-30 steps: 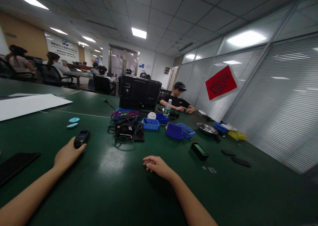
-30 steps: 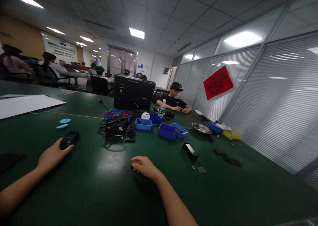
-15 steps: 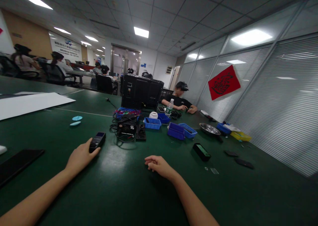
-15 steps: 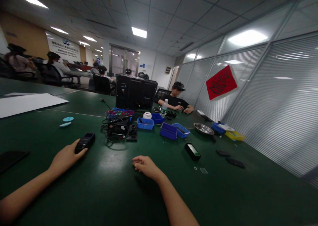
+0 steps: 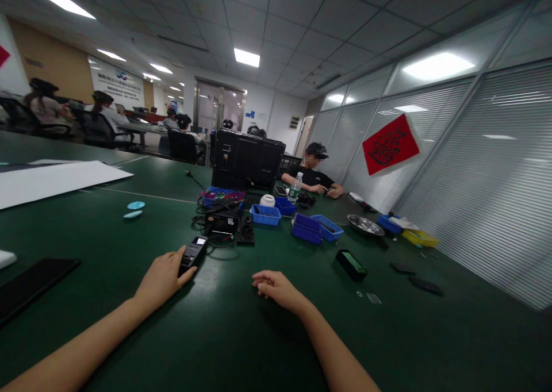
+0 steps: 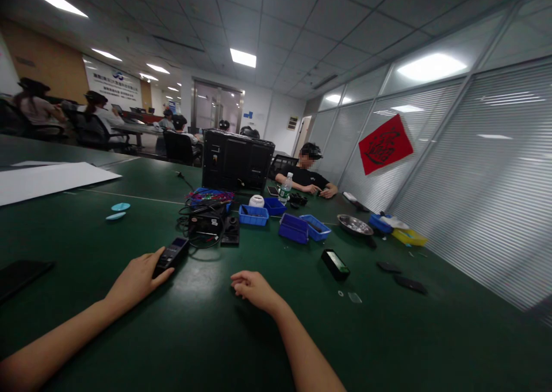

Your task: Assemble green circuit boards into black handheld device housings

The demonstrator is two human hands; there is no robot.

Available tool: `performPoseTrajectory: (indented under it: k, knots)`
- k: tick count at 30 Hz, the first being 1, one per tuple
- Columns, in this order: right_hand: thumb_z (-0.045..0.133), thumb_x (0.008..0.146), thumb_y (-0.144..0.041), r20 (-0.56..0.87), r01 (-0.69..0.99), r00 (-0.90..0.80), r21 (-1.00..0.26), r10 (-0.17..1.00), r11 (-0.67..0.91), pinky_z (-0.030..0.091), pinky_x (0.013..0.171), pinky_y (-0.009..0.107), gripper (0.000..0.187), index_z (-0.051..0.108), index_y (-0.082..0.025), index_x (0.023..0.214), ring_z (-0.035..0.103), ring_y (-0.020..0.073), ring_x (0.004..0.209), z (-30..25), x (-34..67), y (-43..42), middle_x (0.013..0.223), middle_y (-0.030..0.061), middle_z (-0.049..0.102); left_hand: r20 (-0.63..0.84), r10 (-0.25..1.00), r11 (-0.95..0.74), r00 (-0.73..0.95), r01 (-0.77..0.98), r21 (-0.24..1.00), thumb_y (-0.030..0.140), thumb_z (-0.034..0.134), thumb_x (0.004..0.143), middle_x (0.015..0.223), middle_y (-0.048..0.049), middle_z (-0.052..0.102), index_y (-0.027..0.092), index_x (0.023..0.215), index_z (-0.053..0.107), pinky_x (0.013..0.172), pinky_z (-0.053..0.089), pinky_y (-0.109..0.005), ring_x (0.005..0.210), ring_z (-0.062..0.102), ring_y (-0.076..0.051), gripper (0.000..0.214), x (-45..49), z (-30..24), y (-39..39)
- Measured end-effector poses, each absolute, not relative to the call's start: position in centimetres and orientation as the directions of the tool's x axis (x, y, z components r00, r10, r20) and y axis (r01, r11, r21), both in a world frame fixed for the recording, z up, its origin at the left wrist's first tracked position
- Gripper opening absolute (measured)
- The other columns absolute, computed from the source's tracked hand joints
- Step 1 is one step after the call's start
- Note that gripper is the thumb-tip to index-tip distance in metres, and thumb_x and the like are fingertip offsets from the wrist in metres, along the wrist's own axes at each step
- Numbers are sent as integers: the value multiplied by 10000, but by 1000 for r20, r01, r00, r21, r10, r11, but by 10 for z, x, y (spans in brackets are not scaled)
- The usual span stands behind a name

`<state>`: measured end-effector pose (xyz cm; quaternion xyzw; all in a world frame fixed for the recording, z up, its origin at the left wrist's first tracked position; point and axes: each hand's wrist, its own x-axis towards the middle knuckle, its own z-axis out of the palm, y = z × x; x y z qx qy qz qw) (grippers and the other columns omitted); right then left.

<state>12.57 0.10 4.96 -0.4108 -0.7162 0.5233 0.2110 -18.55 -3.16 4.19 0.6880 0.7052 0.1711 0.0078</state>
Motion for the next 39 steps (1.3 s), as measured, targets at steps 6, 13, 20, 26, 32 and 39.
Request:
performPoseTrajectory:
  k: [6,13,20,26,32,39]
  knots:
    - [511,735,-197,-118,367,-570,-922,813,123,420,600,232,316,576,-153,1041,554,106,700,42,126,5,965,67,613,275,961,-59,0,976,208,551,359,773,1145,-196,548,63,1237,406,934,327,-391,1056,506,-287,675,-171,33,-29]
    - [519,742,-209,-129,380,-565,-917,815,118,429,617,241,315,578,-157,1047,554,114,717,51,125,0,966,64,612,272,961,-112,59,977,181,555,339,786,1139,-191,555,56,1253,390,911,343,-374,1059,508,-284,685,-150,31,-28]
    - [511,738,-193,-113,373,-569,-918,815,134,422,596,235,323,573,-135,1050,554,111,698,49,125,1,975,82,613,294,951,-141,95,980,139,535,344,799,1094,-190,580,67,1245,398,876,343,-371,1012,531,-287,649,-130,31,-22]
    - [514,733,-205,-109,369,-567,-920,816,134,428,587,237,320,576,-141,1041,565,117,700,46,126,2,970,79,616,290,947,-171,141,982,82,541,349,798,949,-199,617,47,1220,420,809,353,-378,903,562,-293,653,-113,39,-17]
    - [520,710,-232,-42,307,-541,-940,840,151,423,509,206,303,582,-139,992,565,98,626,29,126,12,877,58,629,311,933,-213,179,974,79,510,421,775,918,-180,601,78,1099,482,753,367,-369,893,548,-301,544,-83,43,-13]
    - [476,680,-235,67,275,-328,-947,942,163,382,397,183,287,565,-132,932,492,62,463,16,128,24,772,34,609,232,969,-149,90,956,252,526,437,761,869,-91,594,168,971,432,647,389,-280,800,585,-231,416,-54,31,-5]
